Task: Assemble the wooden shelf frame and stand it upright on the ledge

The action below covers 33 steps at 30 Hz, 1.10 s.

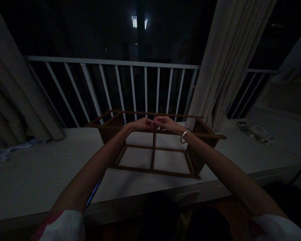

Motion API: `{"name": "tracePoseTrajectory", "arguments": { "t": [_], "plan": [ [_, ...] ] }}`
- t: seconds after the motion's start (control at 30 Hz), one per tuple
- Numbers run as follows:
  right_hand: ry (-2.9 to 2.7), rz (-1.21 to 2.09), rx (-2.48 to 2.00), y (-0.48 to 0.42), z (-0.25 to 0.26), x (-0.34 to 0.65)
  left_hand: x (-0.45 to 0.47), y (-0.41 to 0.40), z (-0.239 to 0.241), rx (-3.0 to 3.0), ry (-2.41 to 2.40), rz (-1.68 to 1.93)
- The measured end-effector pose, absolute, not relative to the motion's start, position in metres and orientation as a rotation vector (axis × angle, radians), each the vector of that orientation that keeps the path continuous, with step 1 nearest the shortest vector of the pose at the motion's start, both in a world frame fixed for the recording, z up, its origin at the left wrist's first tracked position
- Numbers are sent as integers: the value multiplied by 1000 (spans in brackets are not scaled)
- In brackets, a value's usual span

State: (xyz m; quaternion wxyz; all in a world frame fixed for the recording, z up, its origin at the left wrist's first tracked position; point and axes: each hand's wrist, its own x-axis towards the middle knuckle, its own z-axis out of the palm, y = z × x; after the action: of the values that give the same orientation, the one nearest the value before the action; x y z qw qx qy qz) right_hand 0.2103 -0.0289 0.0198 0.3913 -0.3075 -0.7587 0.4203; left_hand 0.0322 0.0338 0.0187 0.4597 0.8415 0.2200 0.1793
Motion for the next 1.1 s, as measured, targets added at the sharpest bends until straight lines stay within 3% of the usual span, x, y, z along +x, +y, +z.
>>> {"name": "tracePoseTrajectory", "arguments": {
  "t": [0.87,1.1],
  "plan": [
    [-1966,913,-861,-30,20,191,17,41,16,2127,481,441],
    [-2010,514,-1081,-40,13,186,15,39,17,2116,541,447]
  ]
}}
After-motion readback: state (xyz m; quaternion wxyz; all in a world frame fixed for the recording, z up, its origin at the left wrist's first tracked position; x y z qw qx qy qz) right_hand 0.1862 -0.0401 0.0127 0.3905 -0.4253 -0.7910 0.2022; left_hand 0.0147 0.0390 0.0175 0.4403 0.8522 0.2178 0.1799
